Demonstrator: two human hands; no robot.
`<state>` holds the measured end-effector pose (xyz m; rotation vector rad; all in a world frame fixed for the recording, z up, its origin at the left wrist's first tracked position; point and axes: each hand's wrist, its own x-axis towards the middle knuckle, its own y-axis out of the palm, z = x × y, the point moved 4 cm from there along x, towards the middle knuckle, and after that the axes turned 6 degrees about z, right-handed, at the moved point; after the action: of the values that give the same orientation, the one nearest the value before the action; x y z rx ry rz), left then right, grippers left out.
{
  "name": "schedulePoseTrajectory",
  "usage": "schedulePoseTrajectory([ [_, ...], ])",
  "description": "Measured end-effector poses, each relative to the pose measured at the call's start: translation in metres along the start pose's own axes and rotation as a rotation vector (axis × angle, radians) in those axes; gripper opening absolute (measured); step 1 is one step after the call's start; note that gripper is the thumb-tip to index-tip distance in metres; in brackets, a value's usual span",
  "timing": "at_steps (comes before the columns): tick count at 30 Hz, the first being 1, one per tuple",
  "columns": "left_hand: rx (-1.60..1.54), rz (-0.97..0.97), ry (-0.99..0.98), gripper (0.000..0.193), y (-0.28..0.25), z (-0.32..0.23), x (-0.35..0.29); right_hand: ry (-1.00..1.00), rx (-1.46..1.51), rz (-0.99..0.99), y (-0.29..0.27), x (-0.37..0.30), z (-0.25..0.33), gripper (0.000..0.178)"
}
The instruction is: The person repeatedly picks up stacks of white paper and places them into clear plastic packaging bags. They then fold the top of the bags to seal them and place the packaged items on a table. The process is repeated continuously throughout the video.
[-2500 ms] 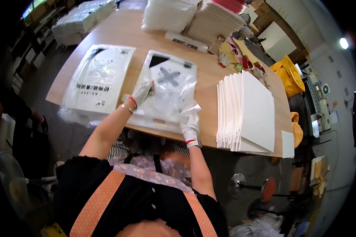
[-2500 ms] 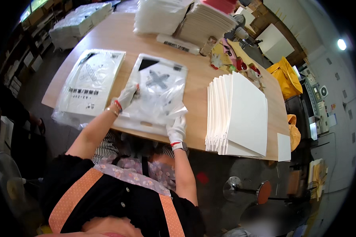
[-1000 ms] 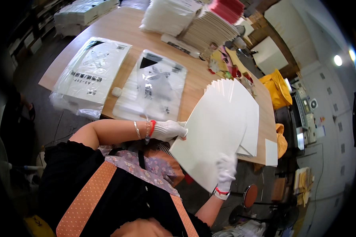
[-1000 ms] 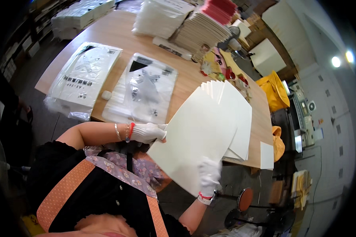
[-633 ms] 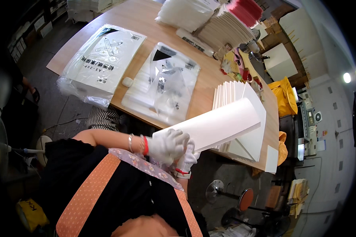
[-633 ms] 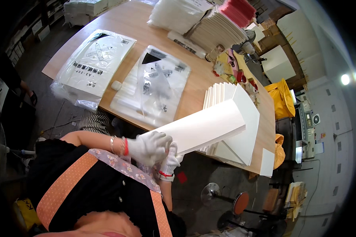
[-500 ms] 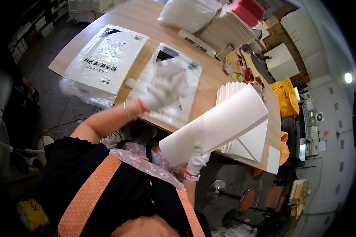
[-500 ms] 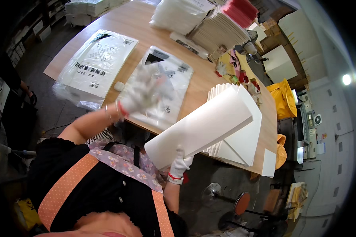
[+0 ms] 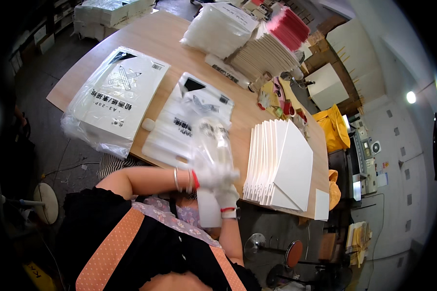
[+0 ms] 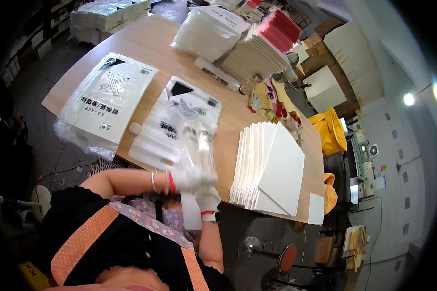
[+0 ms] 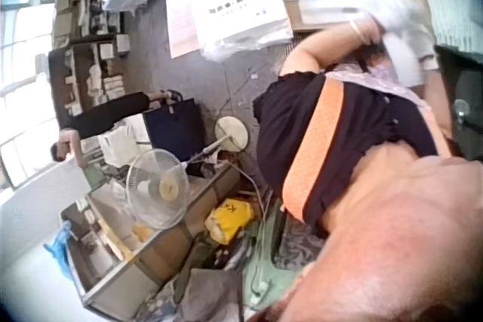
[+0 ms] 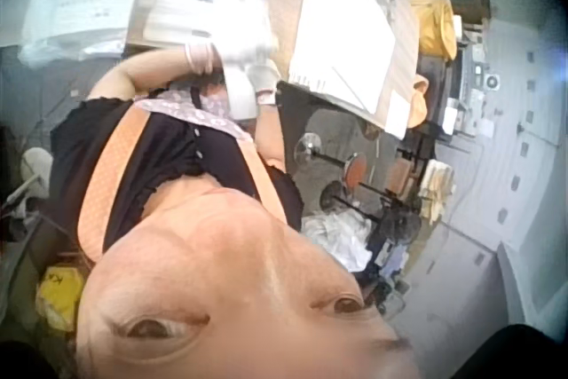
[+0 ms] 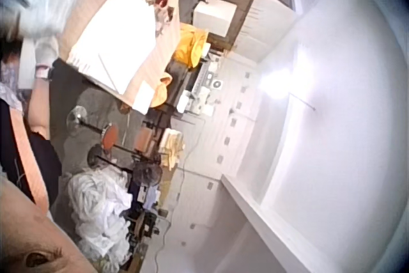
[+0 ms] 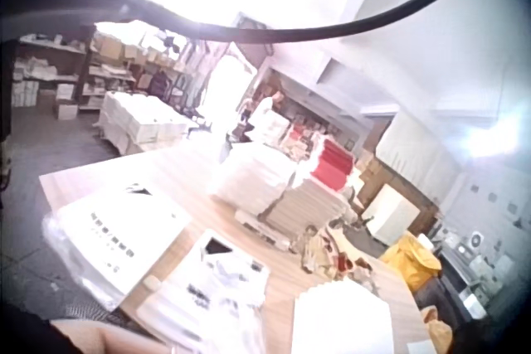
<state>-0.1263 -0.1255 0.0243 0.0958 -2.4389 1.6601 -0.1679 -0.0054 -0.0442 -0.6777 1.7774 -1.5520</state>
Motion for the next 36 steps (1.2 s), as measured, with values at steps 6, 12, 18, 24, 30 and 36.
schedulePoseTrajectory([
  [6, -0.292, -0.155, -0.198, 0.041, 0.03, 0.055, -0.028, 0.319, 0.615, -0.558, 0.02, 0.048, -0.018, 0.045],
  [12, 0.658, -0.452, 0.061, 0.032, 0.061, 0.155, -0.08, 0.359, 0.668, -0.139, 0.09, 0.13, -0.054, 0.039],
  [18, -0.998, -0.56, -0.834, 0.011, 0.08, 0.215, -0.152, 0.161, 0.8, 0.015, 0.066, 0.065, -0.012, 0.055],
  [24, -0.457, -0.233, -0.232, 0.022, 0.082, 0.087, -0.303, -0.178, 0.893, -0.015, 0.073, -0.101, 0.021, 0.055],
  [30, -1.516, -0.368, -0.772, 0.025, 0.086, 0.066, -0.289, 0.0, 0.91, -0.012, 0.101, -0.115, 0.019, 0.042],
  [36, -0.951, -0.507, -0.677, 0.012, 0.037, 0.076, -0.267, -0.154, 1.138, 0.432, 0.132, -0.084, -0.017, 0.04],
])
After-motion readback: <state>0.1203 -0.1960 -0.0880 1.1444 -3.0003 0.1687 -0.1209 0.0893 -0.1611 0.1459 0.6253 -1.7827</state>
